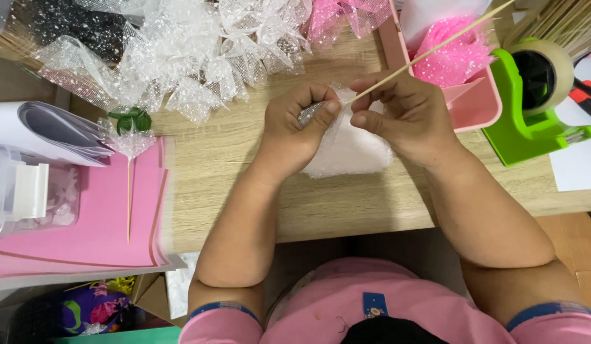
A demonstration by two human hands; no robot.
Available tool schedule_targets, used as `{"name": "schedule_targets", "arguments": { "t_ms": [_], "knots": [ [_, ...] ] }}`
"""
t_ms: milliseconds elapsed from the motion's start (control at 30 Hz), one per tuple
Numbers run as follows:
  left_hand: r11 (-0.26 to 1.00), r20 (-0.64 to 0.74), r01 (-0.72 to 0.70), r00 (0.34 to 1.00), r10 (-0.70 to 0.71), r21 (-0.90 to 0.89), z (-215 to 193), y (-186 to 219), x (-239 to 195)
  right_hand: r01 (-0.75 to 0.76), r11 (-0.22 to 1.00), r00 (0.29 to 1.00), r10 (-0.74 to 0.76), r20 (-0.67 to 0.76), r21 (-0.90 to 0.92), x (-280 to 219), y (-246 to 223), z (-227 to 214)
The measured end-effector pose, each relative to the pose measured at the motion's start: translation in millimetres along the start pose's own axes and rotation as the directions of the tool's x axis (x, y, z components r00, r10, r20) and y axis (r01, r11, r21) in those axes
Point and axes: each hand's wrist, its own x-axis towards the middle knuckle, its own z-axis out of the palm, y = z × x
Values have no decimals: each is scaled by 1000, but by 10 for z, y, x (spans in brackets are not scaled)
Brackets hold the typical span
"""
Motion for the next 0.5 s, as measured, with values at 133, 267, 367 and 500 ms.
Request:
{"name": "schedule_targets", "arguments": {
  "t_ms": [133, 267, 367, 500],
  "knots": [
    [999, 42, 32, 999, -31, -12, -12, 43, -4, -46, 997, 998, 44, -41, -55, 12, -1, 3],
    [966, 173, 190, 972, -160, -176, -20, 63, -5, 131, 985, 989, -122, 79, -116, 28, 100, -90],
    [940, 172, 202, 972, -159, -276, 18, -42, -20, 299, 950, 951, -288, 110, -94, 97, 96, -52],
    [953, 239, 231, 954, -182, -196, -30, 5, 1, 277, 955, 947, -252, 201, -104, 41, 3, -98]
  ]
}}
